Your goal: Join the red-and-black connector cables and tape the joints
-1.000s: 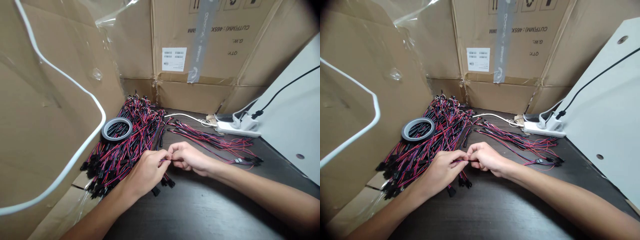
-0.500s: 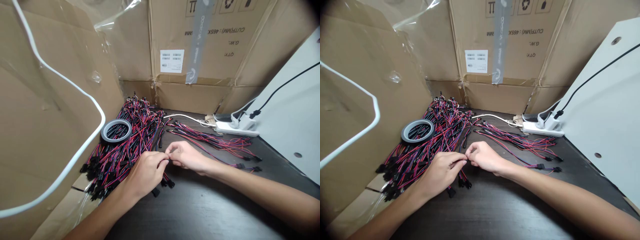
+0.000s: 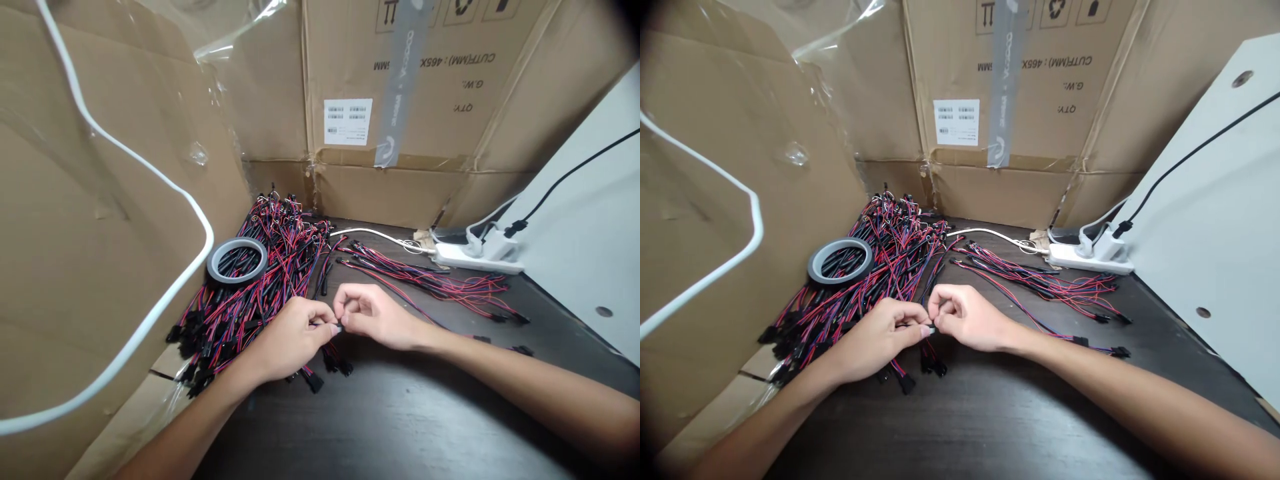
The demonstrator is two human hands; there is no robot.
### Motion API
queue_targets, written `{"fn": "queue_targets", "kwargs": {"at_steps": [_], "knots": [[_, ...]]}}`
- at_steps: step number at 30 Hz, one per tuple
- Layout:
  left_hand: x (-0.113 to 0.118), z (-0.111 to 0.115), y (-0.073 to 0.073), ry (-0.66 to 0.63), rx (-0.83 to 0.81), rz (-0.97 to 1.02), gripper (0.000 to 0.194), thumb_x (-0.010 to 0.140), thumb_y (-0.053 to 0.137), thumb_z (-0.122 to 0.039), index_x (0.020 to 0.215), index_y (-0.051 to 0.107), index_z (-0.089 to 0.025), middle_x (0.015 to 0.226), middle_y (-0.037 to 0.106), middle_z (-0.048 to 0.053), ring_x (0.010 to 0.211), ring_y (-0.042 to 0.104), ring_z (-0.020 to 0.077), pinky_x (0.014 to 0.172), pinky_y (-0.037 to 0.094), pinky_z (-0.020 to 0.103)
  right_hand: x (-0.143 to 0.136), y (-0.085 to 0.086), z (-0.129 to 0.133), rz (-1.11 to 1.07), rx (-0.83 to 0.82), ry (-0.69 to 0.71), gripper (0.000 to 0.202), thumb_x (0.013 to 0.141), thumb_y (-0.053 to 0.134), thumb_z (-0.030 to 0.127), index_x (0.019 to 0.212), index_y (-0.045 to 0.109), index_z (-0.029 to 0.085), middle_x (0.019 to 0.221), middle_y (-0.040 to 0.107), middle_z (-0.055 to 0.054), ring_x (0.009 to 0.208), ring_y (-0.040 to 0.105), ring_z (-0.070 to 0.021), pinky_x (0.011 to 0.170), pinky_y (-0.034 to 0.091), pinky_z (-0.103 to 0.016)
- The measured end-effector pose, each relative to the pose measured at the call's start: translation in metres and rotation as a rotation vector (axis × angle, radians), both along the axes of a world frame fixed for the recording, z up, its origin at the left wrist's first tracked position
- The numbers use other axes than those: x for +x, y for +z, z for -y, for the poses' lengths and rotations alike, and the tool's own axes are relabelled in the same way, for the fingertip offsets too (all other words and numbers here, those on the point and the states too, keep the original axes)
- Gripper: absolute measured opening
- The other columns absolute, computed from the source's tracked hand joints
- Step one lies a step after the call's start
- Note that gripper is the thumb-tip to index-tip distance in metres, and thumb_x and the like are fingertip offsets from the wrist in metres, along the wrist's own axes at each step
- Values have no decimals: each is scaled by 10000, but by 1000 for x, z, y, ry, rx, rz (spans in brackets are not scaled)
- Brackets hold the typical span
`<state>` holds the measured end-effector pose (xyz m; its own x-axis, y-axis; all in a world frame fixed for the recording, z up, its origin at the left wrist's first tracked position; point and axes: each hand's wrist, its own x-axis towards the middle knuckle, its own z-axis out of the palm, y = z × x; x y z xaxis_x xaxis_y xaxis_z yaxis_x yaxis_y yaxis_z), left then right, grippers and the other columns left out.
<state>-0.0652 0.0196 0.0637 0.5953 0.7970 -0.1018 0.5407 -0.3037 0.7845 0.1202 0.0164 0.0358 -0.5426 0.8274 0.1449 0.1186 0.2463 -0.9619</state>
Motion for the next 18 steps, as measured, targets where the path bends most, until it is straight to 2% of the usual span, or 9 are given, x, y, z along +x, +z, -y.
{"fn": "queue_targets", "kwargs": {"at_steps": [6, 10, 12, 14, 18], "knots": [[-2, -4, 3, -37, -312, 123, 202, 777, 546, -291, 654, 528, -131, 572, 380, -50, 538, 311, 74, 504, 218, 220, 8, -1, 4, 261, 562, 63, 199, 734, 435, 76, 884, 531, 166, 599, 492, 48, 500, 376, -73, 523, 321, -218], [-3, -3, 4, -12, -503, 156, 257, 809, 459, -313, 612, 382, -166, 555, 271, -65, 485, 194, 61, 449, 142, 214, 12, -6, 3, 415, 871, 162, 152, 771, 414, 104, 863, 515, 172, 665, 534, 1, 545, 390, -105, 519, 279, -263], [-3, -2, 3, -1, -552, 155, 267, 810, 451, -341, 621, 377, -167, 567, 281, -61, 489, 194, 60, 444, 138, 204, 12, -9, 1, 512, 984, 189, 98, 824, 408, 144, 819, 497, 185, 668, 539, -9, 535, 380, -110, 503, 230, -283], [-3, -1, 2, 6, -566, 126, 283, 813, 456, -376, 636, 413, -159, 576, 313, -53, 496, 223, 61, 445, 157, 195, 12, -11, 1, 574, 1066, 202, 129, 873, 393, 181, 776, 476, 196, 661, 535, -12, 531, 378, -112, 495, 192, -298], [-2, 0, 2, 6, -529, 79, 330, 833, 435, -425, 648, 453, -153, 585, 365, -37, 507, 274, 72, 448, 197, 199, 12, -14, 0, 553, 1103, 217, 162, 898, 372, 176, 765, 461, 204, 660, 541, -15, 553, 404, -118, 503, 188, -308]]}}
